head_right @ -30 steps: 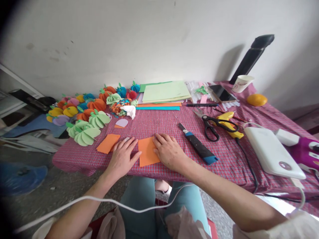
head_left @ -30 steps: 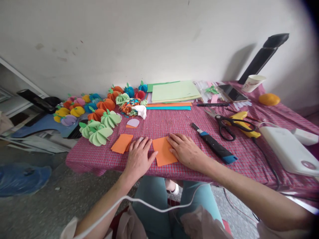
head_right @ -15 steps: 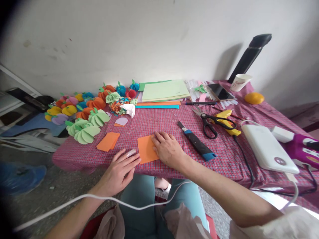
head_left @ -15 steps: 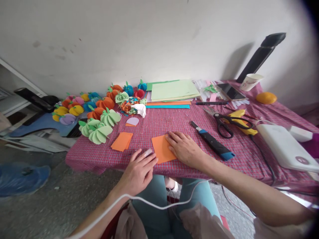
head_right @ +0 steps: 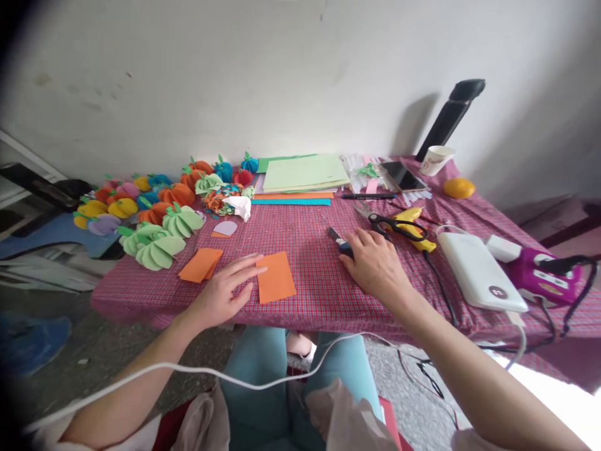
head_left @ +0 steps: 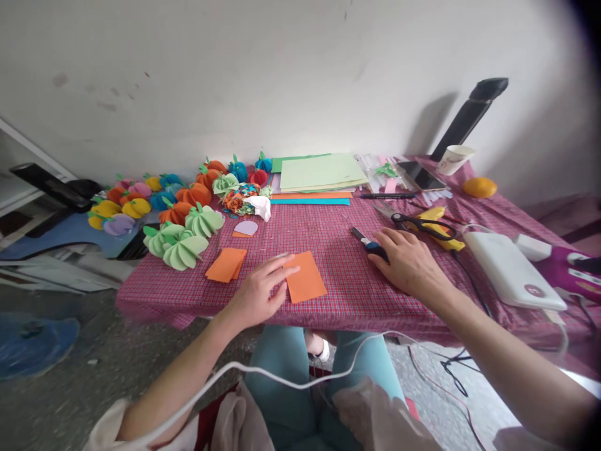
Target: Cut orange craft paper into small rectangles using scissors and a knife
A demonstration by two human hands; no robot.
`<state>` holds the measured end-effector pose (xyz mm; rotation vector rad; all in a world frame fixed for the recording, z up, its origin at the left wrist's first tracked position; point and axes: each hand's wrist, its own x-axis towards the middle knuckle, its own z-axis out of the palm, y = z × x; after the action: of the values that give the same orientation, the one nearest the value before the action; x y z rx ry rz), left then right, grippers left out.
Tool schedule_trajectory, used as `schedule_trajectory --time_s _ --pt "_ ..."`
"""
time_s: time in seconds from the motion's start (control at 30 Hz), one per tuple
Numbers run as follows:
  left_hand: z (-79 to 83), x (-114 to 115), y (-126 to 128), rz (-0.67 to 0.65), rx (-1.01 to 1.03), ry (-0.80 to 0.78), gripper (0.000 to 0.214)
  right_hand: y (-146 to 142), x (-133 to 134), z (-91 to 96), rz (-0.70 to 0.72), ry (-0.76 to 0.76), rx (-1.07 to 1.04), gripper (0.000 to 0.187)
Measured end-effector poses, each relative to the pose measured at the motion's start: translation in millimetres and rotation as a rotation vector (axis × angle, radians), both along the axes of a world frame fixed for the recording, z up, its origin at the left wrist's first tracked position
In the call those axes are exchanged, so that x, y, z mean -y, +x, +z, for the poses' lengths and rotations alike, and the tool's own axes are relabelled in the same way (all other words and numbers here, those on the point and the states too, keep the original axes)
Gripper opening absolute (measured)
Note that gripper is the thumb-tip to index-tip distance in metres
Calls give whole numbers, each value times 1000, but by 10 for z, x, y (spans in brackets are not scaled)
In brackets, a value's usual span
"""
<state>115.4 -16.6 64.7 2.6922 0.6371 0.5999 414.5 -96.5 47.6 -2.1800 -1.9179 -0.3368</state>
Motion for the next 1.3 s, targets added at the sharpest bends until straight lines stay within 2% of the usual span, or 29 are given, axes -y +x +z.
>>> schedule_trajectory --time_s 0.17,0.4,0.53,0.7,0.97,1.17,1.3 --pt "-17 -111 202 -139 -57 -114 47 119 26 -80 -50 -157 -19 38" --pt "-1 -141 183 -174 -118 -152 50 36 -11 -49 -43 -110 -35 36" --pt "58 -145 118 -249 -241 -180 55 8 60 20 18 -66 -86 37" --pt "50 -165 84 -295 -291 -206 60 -116 351 76 203 -39 -268 40" --pt "6 -248 79 -326 -249 -256 48 -411 708 112 367 -163 -427 43" --pt "-29 -280 87 -292 -190 -297 27 -617 786 173 465 -175 -482 44" --pt "-58 -280 96 -252 -147 -315 18 -742 790 150 509 -196 -477 43"
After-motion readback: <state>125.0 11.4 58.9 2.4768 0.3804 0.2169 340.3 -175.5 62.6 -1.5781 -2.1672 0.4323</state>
